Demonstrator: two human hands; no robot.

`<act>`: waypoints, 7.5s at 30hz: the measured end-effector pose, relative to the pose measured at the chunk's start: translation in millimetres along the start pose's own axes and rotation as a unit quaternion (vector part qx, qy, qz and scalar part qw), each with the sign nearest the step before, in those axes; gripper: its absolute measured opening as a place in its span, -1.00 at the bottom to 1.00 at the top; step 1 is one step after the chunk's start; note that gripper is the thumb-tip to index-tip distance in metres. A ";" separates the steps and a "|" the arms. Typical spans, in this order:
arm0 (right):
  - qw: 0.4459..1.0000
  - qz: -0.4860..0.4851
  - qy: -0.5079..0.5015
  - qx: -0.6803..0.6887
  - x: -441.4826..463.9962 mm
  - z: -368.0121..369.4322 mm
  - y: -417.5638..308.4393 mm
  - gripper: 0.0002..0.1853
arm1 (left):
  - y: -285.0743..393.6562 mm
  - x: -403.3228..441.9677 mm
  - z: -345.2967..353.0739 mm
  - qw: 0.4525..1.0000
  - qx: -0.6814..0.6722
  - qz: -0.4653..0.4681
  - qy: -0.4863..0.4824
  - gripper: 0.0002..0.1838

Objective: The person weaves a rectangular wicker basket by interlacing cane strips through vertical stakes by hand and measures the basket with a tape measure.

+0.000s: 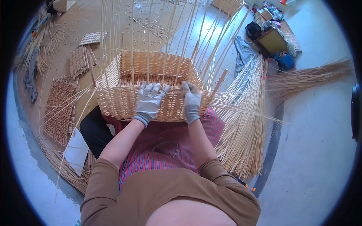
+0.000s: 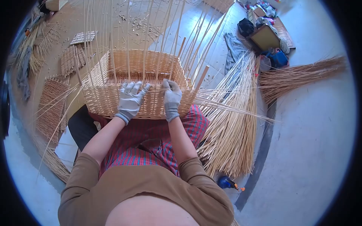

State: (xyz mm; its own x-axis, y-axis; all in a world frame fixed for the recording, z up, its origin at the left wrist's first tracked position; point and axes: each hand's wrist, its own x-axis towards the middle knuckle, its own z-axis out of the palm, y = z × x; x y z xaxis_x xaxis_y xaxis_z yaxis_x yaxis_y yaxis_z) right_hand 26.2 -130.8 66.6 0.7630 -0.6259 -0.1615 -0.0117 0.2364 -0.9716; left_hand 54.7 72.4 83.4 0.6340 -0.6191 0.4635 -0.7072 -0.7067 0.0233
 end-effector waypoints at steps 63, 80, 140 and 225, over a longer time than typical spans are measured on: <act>0.680 -0.443 -0.466 -0.352 -217.4 285.5 -23.1 -0.64 | -200.4 -134.8 -36.5 0.575 -0.627 -0.436 0.294 -0.65; 0.845 -0.401 -0.124 -0.331 -57.4 293.8 -40.6 -0.22 | -161.0 -104.1 -41.1 0.934 -0.104 -0.323 -0.114 0.01; 0.803 -0.342 -0.262 -0.413 -85.5 328.5 -37.9 -0.39 | -218.2 -99.1 25.6 0.628 -0.554 -0.462 0.293 -0.51; 0.792 -0.438 -0.182 -0.384 -51.8 268.3 -8.5 -0.57 | -144.6 -86.6 -48.4 0.932 -0.174 -0.308 -0.083 -0.05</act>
State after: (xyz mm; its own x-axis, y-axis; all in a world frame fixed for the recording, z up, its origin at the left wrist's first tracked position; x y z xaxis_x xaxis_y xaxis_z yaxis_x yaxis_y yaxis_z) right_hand 160.2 99.0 129.6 0.8304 -0.0109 0.5570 0.3416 -0.7799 -0.5245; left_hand 86.9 244.7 82.7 0.9723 -0.1984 0.1238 -0.2337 -0.8092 0.5390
